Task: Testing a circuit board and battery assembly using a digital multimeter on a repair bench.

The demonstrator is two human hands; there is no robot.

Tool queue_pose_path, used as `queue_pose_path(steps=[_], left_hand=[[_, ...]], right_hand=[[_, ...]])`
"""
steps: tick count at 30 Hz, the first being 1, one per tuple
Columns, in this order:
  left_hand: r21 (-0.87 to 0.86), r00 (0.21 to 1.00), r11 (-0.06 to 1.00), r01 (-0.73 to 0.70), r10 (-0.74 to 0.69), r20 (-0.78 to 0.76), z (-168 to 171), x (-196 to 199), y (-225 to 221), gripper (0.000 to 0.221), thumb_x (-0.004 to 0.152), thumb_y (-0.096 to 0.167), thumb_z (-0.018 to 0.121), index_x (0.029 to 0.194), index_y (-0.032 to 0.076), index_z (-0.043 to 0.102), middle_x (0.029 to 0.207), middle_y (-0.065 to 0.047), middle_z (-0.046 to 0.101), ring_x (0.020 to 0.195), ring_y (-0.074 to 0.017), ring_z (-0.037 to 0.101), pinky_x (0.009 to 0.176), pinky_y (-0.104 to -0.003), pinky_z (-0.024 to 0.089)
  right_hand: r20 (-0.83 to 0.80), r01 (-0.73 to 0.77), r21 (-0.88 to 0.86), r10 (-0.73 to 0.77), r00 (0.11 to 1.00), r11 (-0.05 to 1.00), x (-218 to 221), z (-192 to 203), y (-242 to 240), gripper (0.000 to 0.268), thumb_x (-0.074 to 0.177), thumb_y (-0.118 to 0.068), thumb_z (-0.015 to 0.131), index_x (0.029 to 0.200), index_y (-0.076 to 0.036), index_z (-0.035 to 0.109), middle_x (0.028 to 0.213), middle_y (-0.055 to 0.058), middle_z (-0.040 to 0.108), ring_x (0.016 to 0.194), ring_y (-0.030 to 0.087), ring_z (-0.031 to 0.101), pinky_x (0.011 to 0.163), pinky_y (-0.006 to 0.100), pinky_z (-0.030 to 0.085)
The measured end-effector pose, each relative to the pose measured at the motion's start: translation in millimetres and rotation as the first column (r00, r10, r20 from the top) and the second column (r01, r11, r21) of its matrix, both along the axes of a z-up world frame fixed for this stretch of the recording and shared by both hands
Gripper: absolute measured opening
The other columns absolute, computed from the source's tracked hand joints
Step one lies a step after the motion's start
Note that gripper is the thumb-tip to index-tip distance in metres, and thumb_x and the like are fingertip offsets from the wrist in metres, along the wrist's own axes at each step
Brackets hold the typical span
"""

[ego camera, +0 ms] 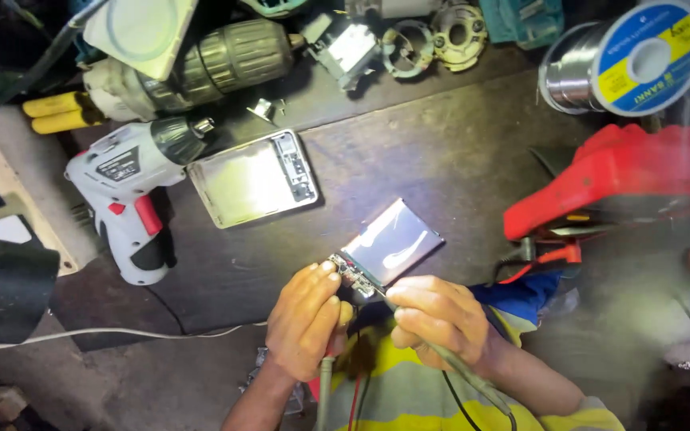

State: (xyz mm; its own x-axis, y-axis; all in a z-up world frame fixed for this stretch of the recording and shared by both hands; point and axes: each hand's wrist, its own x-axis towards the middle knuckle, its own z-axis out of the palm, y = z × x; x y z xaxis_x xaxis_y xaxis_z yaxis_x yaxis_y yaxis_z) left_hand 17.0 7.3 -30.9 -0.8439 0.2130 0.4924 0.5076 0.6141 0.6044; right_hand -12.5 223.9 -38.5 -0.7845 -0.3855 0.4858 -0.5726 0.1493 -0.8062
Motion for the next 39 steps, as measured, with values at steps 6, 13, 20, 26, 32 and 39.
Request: queue_pose_path(steps=[6, 13, 20, 26, 32, 39], left_hand=[[-0.009, 1.0, 1.0, -0.016, 0.016, -0.022, 0.0, 1.1, -3.3, 0.019, 0.103, 0.012, 0.058, 0.106, -0.007, 0.057, 0.105, -0.03, 0.07, 0.1, -0.0445, 0.075, 0.089, -0.059, 0.068], [-0.029, 0.994, 0.999, -0.022, 0.019, -0.109, -2.6, -1.9, -3.3, 0.018, 0.104, 0.01, 0.058, 0.105, -0.008, 0.057, 0.1, -0.03, 0.071, 0.094, -0.0431, 0.077, 0.085, -0.057, 0.069], [-0.043, 0.998, 0.999, -0.004, 0.002, -0.056, 0.5, -0.5, -5.0, 0.016, 0.101, 0.007, 0.06, 0.099, -0.008, 0.06, 0.101, -0.029, 0.071, 0.095, -0.0438, 0.076, 0.088, -0.057, 0.067], [-0.033, 0.997, 0.999, -0.002, 0.0, -0.078, -0.4, -1.3, -5.3, 0.017, 0.102, 0.008, 0.059, 0.1, -0.009, 0.06, 0.1, -0.03, 0.071, 0.094, -0.0437, 0.077, 0.088, -0.056, 0.067], [-0.017, 0.997, 1.0, -0.014, 0.013, -0.074, 0.3, -2.4, -3.4, 0.012, 0.098, 0.002, 0.064, 0.1, -0.008, 0.059, 0.1, -0.029, 0.071, 0.094, -0.0433, 0.077, 0.087, -0.056, 0.067], [-0.017, 0.997, 1.0, 0.009, -0.01, -0.073, 0.4, -1.8, -5.6, 0.018, 0.103, 0.008, 0.056, 0.1, -0.009, 0.059, 0.1, -0.03, 0.07, 0.095, -0.0448, 0.077, 0.088, -0.057, 0.067]], right_hand=[[0.004, -0.029, 0.007, 0.029, 1.0, 1.0, 1.5, -1.6, 0.1, 0.021, 0.104, -0.017, 0.06, 0.113, 0.002, 0.055, 0.107, 0.024, 0.069, 0.085, 0.04, 0.075, 0.077, 0.046, 0.07], [-0.002, -0.014, 0.041, 0.014, 1.0, 0.999, 2.2, -0.3, -0.7, 0.022, 0.104, -0.02, 0.059, 0.112, 0.0, 0.056, 0.106, 0.023, 0.069, 0.084, 0.039, 0.075, 0.077, 0.044, 0.069], [-0.011, -0.005, 0.068, 0.006, 1.0, 0.998, 3.6, 0.1, -0.1, 0.021, 0.104, -0.021, 0.059, 0.113, -0.002, 0.055, 0.105, 0.022, 0.07, 0.084, 0.039, 0.076, 0.076, 0.042, 0.068], [-0.013, -0.008, 0.071, 0.009, 1.0, 0.997, 4.2, -1.3, 0.3, 0.021, 0.104, -0.02, 0.058, 0.114, -0.001, 0.055, 0.107, 0.022, 0.07, 0.085, 0.04, 0.076, 0.076, 0.043, 0.069], [-0.007, -0.004, 0.063, 0.004, 1.0, 0.998, 4.8, -1.4, 0.4, 0.022, 0.105, -0.022, 0.058, 0.114, -0.002, 0.055, 0.107, 0.023, 0.07, 0.085, 0.04, 0.076, 0.077, 0.044, 0.069], [-0.01, 0.002, 0.061, -0.001, 1.0, 0.998, 5.1, -2.2, -0.4, 0.021, 0.105, -0.021, 0.058, 0.113, -0.002, 0.055, 0.106, 0.022, 0.07, 0.084, 0.04, 0.076, 0.073, 0.042, 0.068]])
